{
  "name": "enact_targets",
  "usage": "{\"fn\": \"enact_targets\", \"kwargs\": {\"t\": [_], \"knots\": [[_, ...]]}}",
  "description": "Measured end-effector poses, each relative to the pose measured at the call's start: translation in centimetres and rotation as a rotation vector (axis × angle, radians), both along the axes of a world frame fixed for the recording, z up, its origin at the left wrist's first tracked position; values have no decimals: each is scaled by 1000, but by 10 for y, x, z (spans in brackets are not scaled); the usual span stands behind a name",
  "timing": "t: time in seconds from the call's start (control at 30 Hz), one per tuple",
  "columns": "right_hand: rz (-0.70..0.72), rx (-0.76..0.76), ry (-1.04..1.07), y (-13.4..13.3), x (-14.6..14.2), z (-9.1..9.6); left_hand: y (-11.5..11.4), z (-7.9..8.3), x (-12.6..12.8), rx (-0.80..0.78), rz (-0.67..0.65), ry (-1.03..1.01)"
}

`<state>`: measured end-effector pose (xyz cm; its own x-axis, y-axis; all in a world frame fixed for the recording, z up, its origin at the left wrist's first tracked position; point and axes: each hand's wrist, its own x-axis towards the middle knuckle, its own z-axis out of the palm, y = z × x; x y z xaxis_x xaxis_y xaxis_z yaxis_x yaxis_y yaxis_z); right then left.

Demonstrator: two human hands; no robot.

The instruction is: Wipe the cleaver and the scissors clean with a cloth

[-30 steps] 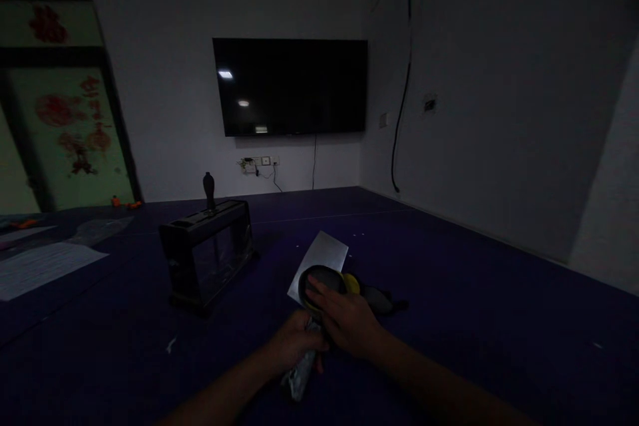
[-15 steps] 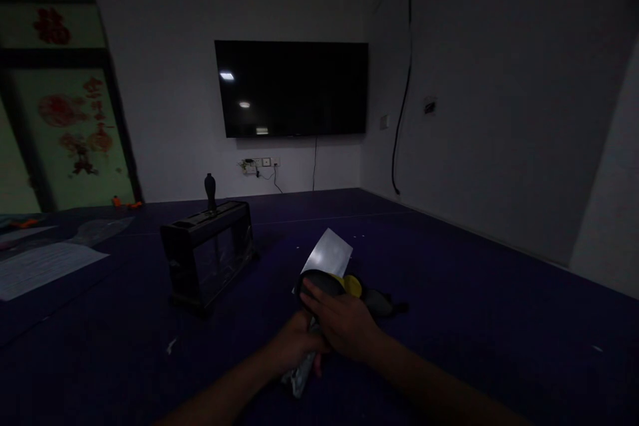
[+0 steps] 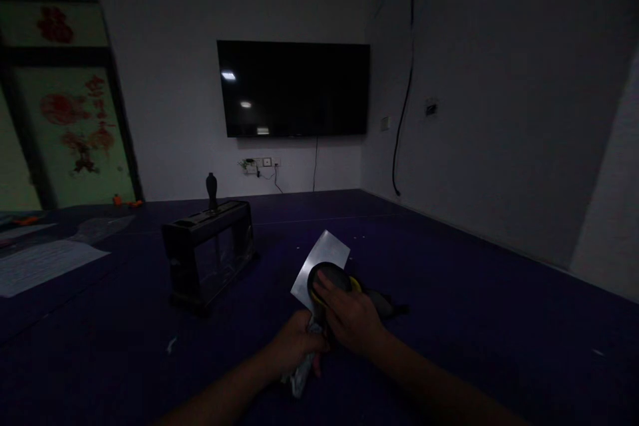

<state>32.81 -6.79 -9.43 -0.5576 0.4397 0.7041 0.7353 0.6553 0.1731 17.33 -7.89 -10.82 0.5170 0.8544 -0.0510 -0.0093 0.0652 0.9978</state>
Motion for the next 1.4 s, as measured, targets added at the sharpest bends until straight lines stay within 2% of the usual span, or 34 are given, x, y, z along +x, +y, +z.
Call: {"fn": "enact_targets", "kwargs": {"t": [0.13, 0.27, 0.5, 0.7, 0.87, 1.4], "knots": [[87, 82, 59, 3, 4, -5, 0, -1, 0, 9, 13, -9], [160, 117, 7, -1, 2, -1, -1, 0, 1, 8, -10, -3], [4, 82, -89, -7, -5, 7, -6, 12, 2, 39, -85, 44], [-108, 23, -42, -5, -5, 4, -4, 7, 0, 36, -65, 75], [-96, 19, 36, -3, -2, 1, -3, 3, -1, 16, -18, 61], [-40, 55, 107, 0, 0, -2, -3, 5, 0, -34, -9, 10]]}}
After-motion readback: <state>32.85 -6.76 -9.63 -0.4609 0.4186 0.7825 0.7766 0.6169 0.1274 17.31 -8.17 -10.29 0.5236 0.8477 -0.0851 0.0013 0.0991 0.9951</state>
